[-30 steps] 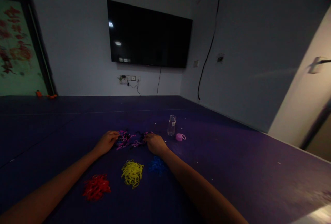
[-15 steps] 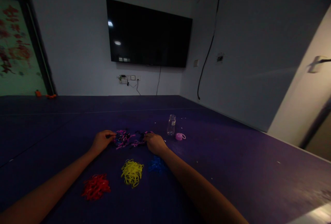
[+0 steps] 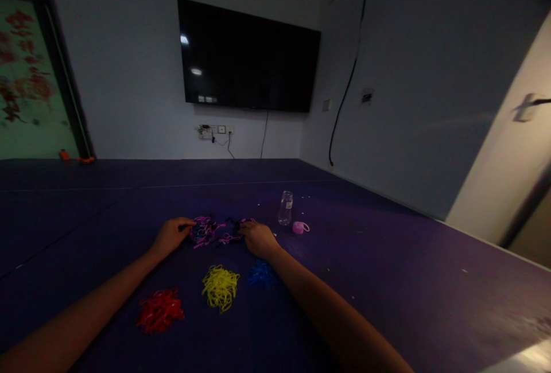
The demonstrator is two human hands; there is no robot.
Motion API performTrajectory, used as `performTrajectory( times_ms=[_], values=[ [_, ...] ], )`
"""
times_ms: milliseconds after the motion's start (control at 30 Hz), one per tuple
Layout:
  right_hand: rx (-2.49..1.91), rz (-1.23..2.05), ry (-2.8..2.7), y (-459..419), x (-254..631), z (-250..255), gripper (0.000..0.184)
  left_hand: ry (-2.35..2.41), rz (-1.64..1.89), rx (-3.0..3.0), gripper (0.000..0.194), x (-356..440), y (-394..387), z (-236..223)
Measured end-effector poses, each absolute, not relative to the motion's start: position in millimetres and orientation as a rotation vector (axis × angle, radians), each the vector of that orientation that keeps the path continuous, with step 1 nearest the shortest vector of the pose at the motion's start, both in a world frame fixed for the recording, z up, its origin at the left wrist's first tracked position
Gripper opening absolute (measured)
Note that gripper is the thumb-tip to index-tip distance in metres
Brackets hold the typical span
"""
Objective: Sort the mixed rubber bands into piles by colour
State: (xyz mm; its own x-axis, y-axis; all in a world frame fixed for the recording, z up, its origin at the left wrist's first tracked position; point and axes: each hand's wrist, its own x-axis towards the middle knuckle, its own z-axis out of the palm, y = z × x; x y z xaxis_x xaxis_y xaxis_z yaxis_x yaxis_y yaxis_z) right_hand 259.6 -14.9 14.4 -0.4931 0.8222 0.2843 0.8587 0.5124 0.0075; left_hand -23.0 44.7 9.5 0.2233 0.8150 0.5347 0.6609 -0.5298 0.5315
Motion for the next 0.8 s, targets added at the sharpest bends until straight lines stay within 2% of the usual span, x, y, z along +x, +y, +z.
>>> performTrajectory(
  times_ms=[233, 800],
  values=[
    [-1.404, -0.237, -2.514, -17.6, 258.8, 16.7, 0.033, 1.361, 1.062, 2.420, 0.021, -18.5, 40.2, 12.4],
    [-1.423, -0.235, -2.509, -19.5, 258.2, 17.5, 0.033, 1.322, 1.055, 2.418, 0.017, -20.4, 43.8, 9.3]
  ],
)
